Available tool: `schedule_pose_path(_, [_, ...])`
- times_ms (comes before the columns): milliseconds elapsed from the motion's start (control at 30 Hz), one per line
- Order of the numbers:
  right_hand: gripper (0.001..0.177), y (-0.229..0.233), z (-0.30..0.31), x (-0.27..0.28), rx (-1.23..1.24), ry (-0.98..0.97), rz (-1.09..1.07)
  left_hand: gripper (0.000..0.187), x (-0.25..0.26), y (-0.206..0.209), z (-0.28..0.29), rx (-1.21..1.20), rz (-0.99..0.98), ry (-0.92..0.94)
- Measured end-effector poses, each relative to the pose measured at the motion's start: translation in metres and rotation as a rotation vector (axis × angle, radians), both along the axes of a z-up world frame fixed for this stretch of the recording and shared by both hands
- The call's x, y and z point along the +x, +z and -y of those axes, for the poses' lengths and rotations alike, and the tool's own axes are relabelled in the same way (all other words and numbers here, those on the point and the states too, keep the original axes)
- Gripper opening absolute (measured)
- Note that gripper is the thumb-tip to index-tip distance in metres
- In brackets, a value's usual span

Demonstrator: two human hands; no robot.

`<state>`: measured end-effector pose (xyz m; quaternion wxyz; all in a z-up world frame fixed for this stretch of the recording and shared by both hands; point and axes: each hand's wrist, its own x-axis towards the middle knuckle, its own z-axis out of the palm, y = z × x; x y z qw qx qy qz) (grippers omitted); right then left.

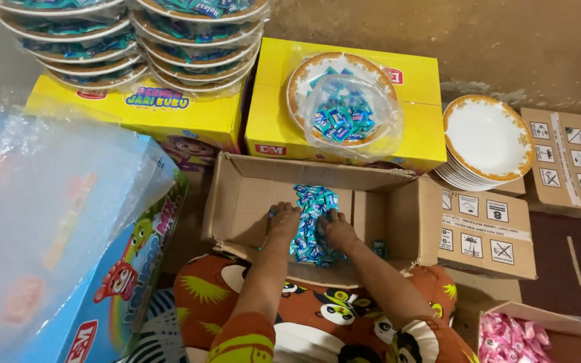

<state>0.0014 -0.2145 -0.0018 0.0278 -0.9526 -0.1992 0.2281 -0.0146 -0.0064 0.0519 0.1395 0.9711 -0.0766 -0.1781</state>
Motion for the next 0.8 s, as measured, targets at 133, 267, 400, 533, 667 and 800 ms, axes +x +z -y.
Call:
schedule_pose_path(133, [0.05, -0.01, 0.002, 0.0, 0.005, 0.006, 0.066, 0.038, -0.001, -0.018, 0.001, 0.049, 0.054, -0.028])
schedule_pose_path(267, [0.043, 0.01, -0.001, -0.003, 0.026, 0.001, 0.084, 0.034, 0.0, -0.032, 0.001, -0.072, 0.032, 0.044])
schedule_pose_path(400, [0.038, 0.039, -0.005, -0.008, 0.054, -0.013, 0.082, 0.029, 0.0, -0.031, 0.0, -0.102, 0.032, 0.059])
schedule_pose_path(533, [0.034, 0.024, -0.002, -0.004, 0.069, -0.025, 0.122, 0.037, 0.009, -0.082, -0.004, -0.171, -0.007, 0.057])
schedule_pose_path(667, [0.032, 0.038, 0.002, -0.001, 0.111, -0.097, 0.168, 0.043, 0.005, -0.05, -0.005, -0.158, -0.057, 0.037])
schedule_pose_path(800, [0.029, 0.051, 0.013, 0.003, 0.186, -0.163, 0.261, 0.053, 0.005, -0.016, -0.006, -0.225, -0.04, 0.083])
